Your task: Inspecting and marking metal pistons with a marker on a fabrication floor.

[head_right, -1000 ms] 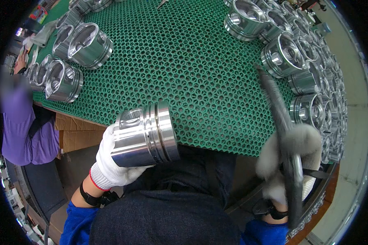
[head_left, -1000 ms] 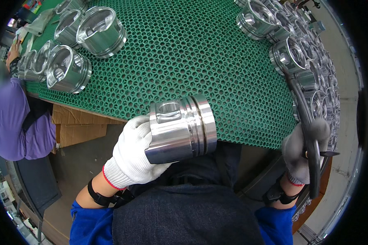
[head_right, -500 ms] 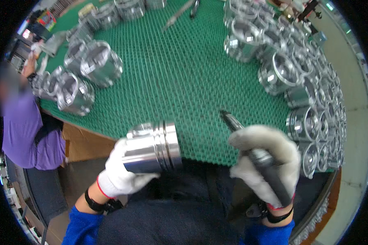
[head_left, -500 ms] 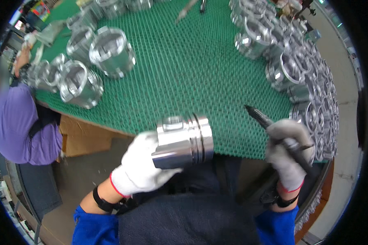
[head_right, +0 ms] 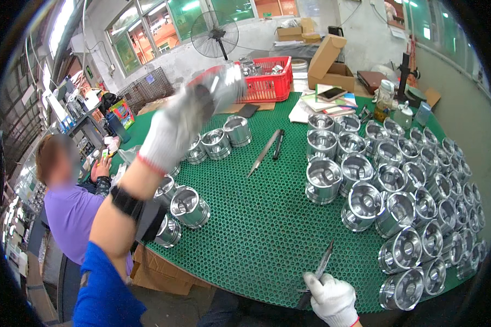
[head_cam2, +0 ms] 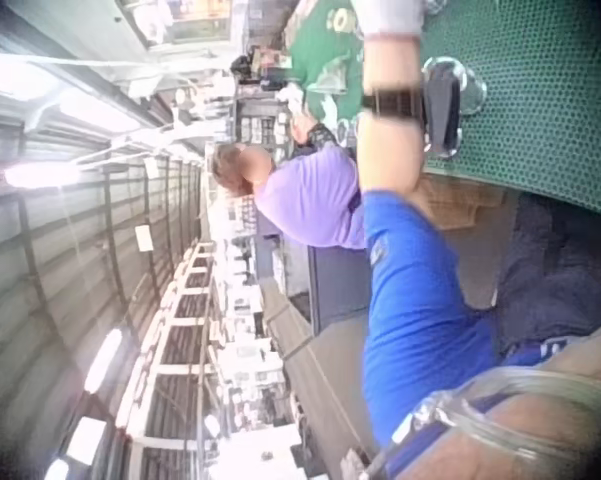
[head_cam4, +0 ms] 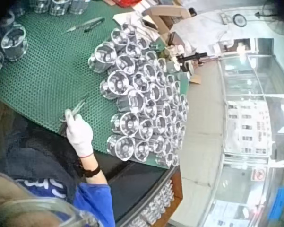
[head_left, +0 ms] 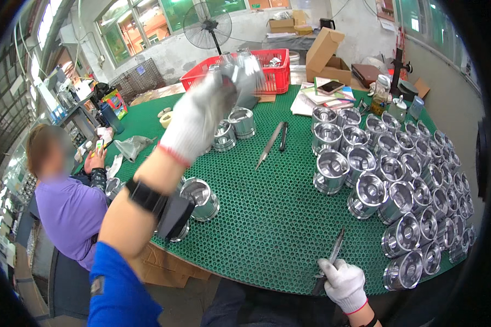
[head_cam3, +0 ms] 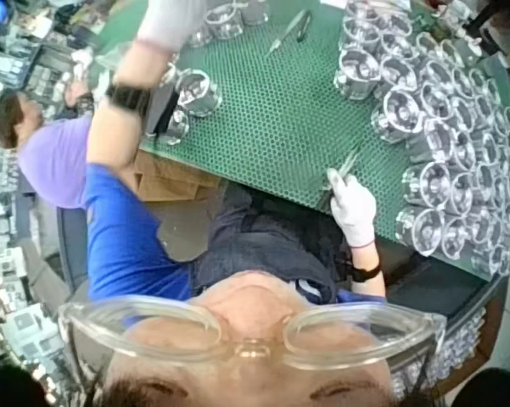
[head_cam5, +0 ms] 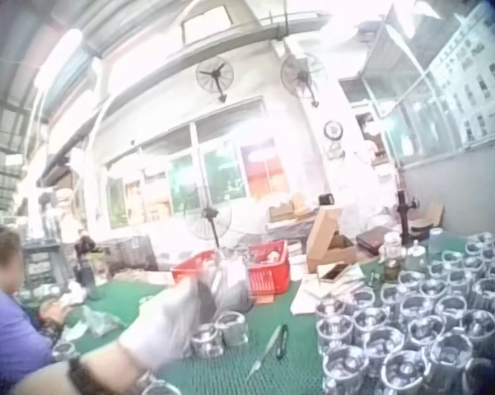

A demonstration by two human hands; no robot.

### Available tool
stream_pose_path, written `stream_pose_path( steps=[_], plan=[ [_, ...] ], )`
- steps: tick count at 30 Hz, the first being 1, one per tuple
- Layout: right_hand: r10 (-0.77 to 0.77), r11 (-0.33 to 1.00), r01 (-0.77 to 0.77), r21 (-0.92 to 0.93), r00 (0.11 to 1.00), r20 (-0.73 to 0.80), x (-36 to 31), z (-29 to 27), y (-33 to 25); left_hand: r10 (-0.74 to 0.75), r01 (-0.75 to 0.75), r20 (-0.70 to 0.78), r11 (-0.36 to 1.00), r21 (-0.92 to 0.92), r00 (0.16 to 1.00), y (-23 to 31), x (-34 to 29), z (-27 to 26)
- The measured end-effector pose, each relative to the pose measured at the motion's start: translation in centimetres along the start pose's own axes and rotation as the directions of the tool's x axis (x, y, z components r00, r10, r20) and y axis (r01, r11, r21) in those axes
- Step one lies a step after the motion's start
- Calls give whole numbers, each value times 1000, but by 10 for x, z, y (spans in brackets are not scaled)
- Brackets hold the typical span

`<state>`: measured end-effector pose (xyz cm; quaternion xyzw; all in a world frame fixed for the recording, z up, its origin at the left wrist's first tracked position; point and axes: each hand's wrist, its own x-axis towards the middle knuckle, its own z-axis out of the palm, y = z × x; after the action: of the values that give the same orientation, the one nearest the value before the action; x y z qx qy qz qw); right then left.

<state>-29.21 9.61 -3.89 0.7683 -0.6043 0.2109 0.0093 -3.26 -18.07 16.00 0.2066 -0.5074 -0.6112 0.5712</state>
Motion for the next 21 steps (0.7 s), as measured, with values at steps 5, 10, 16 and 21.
stream_pose_path(
  steps=[5, 10, 16, 21],
  plan=[
    [-8, 996, 9, 87, 1000, -9, 16, 2, 4, -298, -256, 307, 196, 946, 904, -62, 34, -2],
    [-11, 994, 4, 112, 998, 56, 17, 1, 8, -352, -323, 120, -604, 728, 928, -133, 25, -64],
    [-11, 987, -4, 162, 996, 91, 13, 7, 14, 51, 41, -12, -640, 767, 999, -152, 69, -163],
    [-140, 988, 129, 79, 978, 154, -2, 6, 26, -29, 81, -135, -670, 738, 990, -131, 62, -121]
  ],
)
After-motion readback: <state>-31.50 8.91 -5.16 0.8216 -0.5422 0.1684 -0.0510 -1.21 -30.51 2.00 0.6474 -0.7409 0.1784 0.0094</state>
